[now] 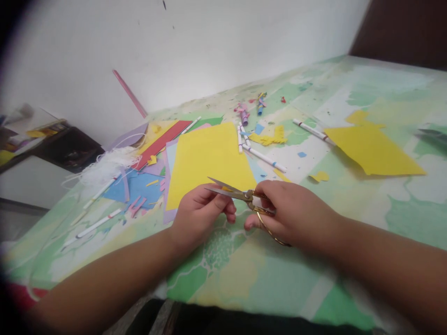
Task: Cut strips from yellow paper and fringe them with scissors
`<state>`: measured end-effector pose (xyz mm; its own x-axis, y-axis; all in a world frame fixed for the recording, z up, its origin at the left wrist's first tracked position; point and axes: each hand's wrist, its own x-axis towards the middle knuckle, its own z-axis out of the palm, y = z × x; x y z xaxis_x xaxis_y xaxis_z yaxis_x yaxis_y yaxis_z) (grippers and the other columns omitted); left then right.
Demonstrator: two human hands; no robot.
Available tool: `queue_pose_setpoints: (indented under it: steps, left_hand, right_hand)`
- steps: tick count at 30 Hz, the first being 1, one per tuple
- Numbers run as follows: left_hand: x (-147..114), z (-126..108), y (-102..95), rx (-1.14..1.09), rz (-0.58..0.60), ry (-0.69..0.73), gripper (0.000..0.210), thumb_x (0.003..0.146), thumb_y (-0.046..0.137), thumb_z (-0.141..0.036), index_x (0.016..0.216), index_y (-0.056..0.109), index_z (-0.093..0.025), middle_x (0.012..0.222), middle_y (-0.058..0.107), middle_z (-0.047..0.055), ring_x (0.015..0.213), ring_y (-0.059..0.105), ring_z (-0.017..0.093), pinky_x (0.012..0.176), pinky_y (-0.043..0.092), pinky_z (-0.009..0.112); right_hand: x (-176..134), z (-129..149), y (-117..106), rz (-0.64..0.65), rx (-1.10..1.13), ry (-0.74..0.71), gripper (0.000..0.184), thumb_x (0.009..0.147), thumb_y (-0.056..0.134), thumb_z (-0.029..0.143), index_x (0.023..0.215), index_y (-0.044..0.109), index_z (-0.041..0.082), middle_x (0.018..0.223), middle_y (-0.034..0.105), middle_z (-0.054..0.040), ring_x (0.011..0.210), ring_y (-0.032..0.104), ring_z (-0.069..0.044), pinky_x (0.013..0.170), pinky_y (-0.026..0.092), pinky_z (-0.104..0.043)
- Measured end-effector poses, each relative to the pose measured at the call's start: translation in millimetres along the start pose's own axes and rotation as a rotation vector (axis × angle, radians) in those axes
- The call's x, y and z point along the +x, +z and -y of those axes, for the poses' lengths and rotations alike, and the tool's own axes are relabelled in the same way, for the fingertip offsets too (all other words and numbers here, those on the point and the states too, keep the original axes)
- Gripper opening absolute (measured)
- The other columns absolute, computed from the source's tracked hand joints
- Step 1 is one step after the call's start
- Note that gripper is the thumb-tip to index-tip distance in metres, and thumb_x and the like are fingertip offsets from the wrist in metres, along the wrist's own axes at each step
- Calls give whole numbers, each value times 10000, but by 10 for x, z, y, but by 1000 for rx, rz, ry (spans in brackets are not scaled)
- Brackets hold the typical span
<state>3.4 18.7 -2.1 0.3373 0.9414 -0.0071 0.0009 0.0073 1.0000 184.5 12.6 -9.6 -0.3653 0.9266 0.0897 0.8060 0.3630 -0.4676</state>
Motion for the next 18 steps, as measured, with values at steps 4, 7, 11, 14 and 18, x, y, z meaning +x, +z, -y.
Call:
queue_pose_setpoints:
  steps: [4, 7, 11, 14, 18]
  left_hand:
    - [5, -7, 4, -15, -9, -30, 192, 755, 550, -287, 616, 538, -154, 546, 573, -18, 483, 543, 69, 525, 467, 217]
    - [15, -11, 8, -56, -8, -45, 175, 750, 557, -274, 628, 544, -150, 555, 572, -22, 479, 543, 62, 513, 465, 206]
    - [32, 3, 9, -98, 5, -55, 150, 748, 559, -261, 654, 555, -144, 572, 576, -23, 482, 546, 57, 514, 469, 197]
    - [39, 16, 10, -110, 5, -57, 131, 743, 563, -255, 678, 566, -142, 573, 579, -23, 481, 548, 59, 515, 473, 200]
    - [35, 16, 8, -128, -10, -67, 143, 743, 567, -258, 665, 567, -138, 564, 577, -23, 474, 548, 56, 506, 469, 192]
  right_hand:
    - [3, 0, 4, 4, -20, 32, 250, 702, 547, 439, 646, 446, 217, 552, 536, 0, 468, 445, -125, 444, 303, -243]
    - [12, -6, 10, -12, -37, 57, 304, 684, 559, 484, 619, 418, 223, 496, 478, 22, 431, 405, -113, 415, 290, -236]
    - [20, -17, 13, -38, -28, 83, 346, 672, 560, 526, 612, 398, 227, 484, 451, 28, 424, 381, -109, 397, 281, -233]
    - [23, -22, 11, -52, -23, 105, 346, 675, 551, 532, 617, 393, 230, 498, 457, 23, 434, 382, -114, 397, 284, -238]
    - [22, -28, 15, -66, 6, 93, 340, 650, 576, 518, 622, 389, 235, 509, 459, 19, 444, 388, -121, 398, 299, -245]
